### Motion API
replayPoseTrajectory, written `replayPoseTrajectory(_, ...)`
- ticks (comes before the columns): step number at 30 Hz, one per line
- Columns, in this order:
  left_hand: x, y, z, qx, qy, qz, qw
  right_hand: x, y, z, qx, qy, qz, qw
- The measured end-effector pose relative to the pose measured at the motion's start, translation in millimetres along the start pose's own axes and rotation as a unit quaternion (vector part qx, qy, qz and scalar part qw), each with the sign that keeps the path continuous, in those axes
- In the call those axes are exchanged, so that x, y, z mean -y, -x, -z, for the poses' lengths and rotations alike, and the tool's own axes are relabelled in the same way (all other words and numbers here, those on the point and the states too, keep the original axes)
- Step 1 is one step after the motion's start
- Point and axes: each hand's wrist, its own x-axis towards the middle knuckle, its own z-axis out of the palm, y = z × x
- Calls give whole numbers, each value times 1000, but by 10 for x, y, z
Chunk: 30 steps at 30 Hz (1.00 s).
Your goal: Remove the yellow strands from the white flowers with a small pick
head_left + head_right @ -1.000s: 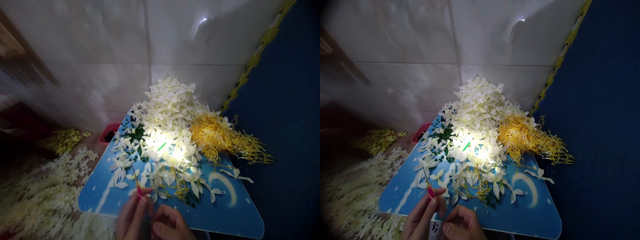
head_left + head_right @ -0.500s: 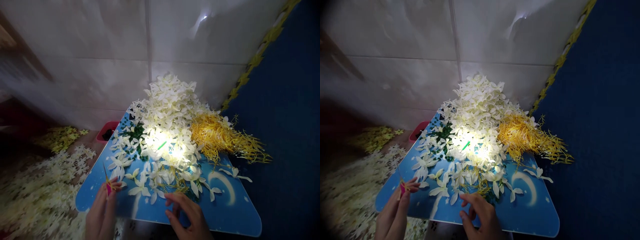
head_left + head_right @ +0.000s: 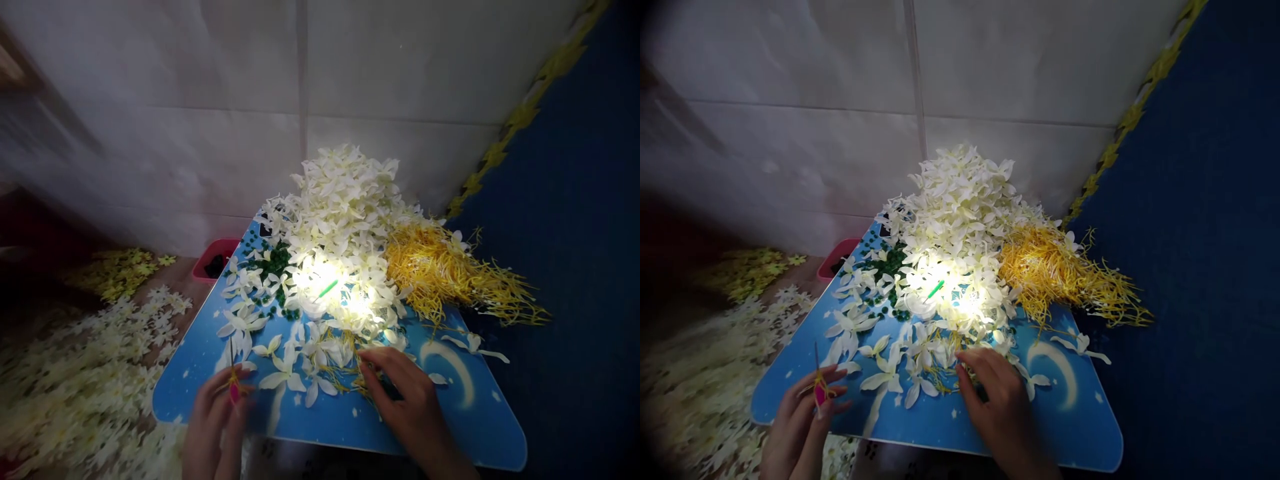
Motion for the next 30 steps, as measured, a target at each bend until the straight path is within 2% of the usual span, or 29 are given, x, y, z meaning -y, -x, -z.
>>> replayPoseTrajectory(2, -3, -23, -17, 16, -9, -36, 999, -146, -84, 98, -24, 60, 7, 998)
replayPoseTrajectory(6, -53, -144, -49, 50, -45, -157, 985, -455, -343, 341, -64, 155, 5, 986)
replayPoseTrajectory(8, -139, -228, -88, 49, -42, -163, 984, -556, -487, 419, -53, 174, 1, 983)
replayPoseTrajectory(10, -256, -313, -147, 38, -23, -143, 989, -608, -613, 426, -28, 187, 3, 982)
replayPoseTrajectory(14, -486, -446, -303, 41, 29, -128, 991, -644, -769, 276, 13, 188, 6, 982)
replayPoseTrajectory(17, -587, -489, -423, 87, 22, -190, 978, -658, -801, 202, 5, 159, 2, 987)
replayPoseTrajectory(19, -617, -487, -496, 122, 4, -249, 961, -645, -793, 232, -18, 119, -2, 993)
replayPoseTrajectory(21, -626, -466, -563, 148, 0, -281, 948, -595, -771, 310, -43, 64, -7, 997)
replayPoseTrajectory(23, -620, -437, -620, 156, 6, -293, 943, -506, -740, 399, -46, 2, -10, 999)
replayPoseTrajectory(26, -604, -394, -676, 148, 11, -296, 944, -344, -697, 476, -2, -76, -7, 997)
replayPoseTrajectory(30, -615, -361, -695, 132, 7, -278, 951, -220, -651, 431, 48, -177, -41, 982)
